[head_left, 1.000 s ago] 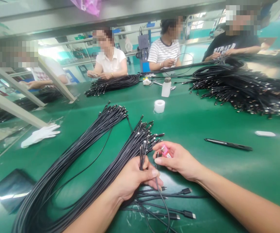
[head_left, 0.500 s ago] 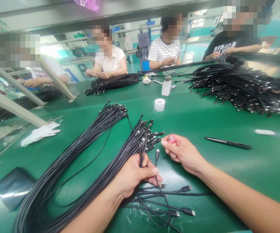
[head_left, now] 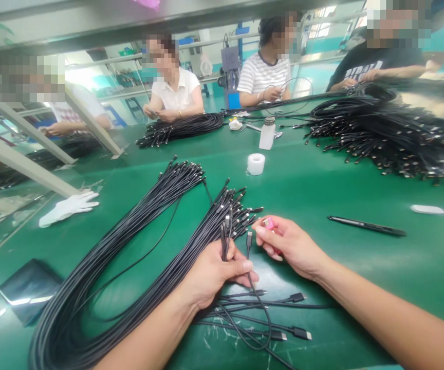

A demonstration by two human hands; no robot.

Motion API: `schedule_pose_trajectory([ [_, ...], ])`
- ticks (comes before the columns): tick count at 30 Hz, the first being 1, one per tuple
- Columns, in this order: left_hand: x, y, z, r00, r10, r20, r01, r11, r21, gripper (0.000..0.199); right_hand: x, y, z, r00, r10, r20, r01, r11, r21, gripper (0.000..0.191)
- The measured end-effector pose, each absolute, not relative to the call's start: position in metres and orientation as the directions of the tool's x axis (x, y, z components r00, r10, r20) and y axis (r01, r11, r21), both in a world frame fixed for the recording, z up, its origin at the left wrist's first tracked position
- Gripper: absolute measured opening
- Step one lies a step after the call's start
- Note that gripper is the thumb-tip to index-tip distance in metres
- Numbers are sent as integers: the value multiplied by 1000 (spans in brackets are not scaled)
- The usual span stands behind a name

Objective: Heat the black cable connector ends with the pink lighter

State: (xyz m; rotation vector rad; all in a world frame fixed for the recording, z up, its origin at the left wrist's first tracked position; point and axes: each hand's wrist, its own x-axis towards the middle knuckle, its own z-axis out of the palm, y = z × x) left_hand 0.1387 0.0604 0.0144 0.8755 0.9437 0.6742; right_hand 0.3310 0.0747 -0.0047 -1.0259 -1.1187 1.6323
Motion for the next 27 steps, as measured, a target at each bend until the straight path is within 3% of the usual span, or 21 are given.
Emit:
schedule_pose_trajectory([
  [6, 139, 61, 16, 414, 812, -411, -117, 495, 861, 50, 330, 71, 2, -279, 927, -250, -180, -307, -935, 54],
  [10, 139, 62, 16, 404, 815, -415, -124, 499, 858, 51, 330, 68, 6, -284, 915, -287, -76, -320, -944, 51],
  [19, 139, 62, 16, 380, 818, -432, -114, 505, 856, 50, 326, 62, 4, -273, 942, -196, 109, -172, -979, 25],
  [27, 139, 61, 15, 422, 800, -426, -105, 510, 854, 49, 318, 60, 4, -281, 950, -136, 240, -68, -968, 28],
])
